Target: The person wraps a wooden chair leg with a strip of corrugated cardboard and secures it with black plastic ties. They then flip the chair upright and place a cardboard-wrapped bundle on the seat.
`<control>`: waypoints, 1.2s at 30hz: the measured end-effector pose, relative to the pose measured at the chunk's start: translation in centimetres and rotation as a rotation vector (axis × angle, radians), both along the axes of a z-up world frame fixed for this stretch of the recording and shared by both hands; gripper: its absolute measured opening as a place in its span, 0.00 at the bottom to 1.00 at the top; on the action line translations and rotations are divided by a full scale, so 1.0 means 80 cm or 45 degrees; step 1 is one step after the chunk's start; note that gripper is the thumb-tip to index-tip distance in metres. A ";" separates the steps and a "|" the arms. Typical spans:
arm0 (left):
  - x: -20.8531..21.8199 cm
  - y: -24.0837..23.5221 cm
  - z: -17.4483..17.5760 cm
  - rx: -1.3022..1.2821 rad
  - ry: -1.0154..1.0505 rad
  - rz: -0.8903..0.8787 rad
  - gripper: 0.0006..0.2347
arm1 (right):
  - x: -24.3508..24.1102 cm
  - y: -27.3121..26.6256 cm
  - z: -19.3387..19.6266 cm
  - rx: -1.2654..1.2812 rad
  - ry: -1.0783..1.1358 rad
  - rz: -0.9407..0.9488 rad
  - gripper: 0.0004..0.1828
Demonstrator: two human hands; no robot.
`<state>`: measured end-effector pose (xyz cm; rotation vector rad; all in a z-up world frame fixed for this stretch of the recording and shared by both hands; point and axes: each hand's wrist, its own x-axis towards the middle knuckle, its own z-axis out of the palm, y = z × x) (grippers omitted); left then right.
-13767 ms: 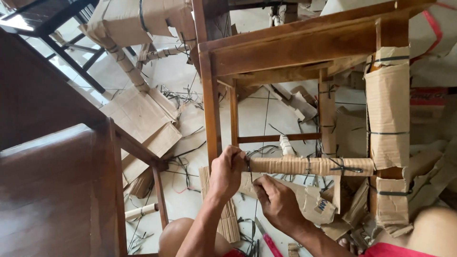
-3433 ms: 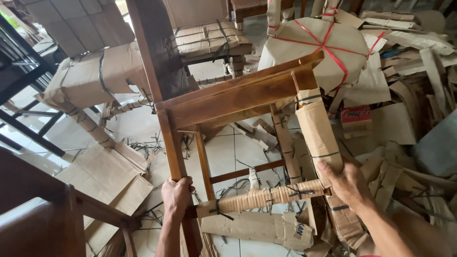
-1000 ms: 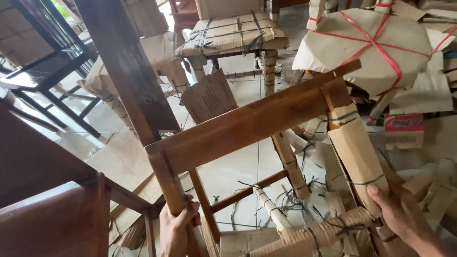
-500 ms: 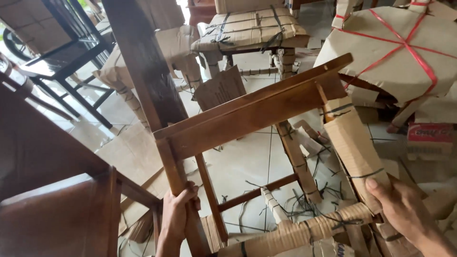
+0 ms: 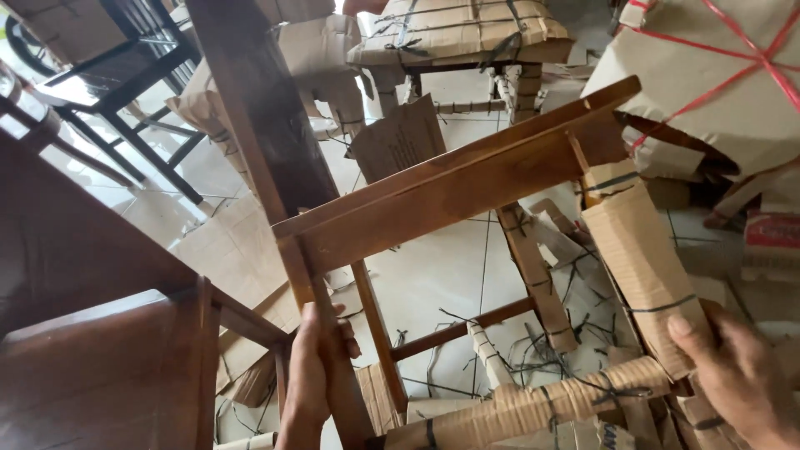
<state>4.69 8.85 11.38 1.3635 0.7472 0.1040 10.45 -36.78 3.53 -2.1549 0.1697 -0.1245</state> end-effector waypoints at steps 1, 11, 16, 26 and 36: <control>-0.001 0.001 -0.011 -0.173 -0.158 0.094 0.27 | -0.007 0.011 0.014 -0.130 0.050 -0.056 0.22; -0.042 0.009 -0.132 -0.377 -0.175 0.124 0.38 | -0.044 0.017 0.025 -0.298 0.266 -0.259 0.32; -0.055 -0.011 -0.111 -0.535 -0.043 0.221 0.40 | -0.051 -0.086 -0.135 -0.607 0.214 -0.031 0.35; -0.038 -0.051 0.009 -0.327 0.006 -0.029 0.39 | 0.003 -0.104 -0.083 -0.433 0.605 -0.320 0.54; -0.007 -0.063 0.074 -0.054 -0.231 -0.167 0.20 | -0.001 -0.080 -0.060 0.132 0.523 -0.032 0.33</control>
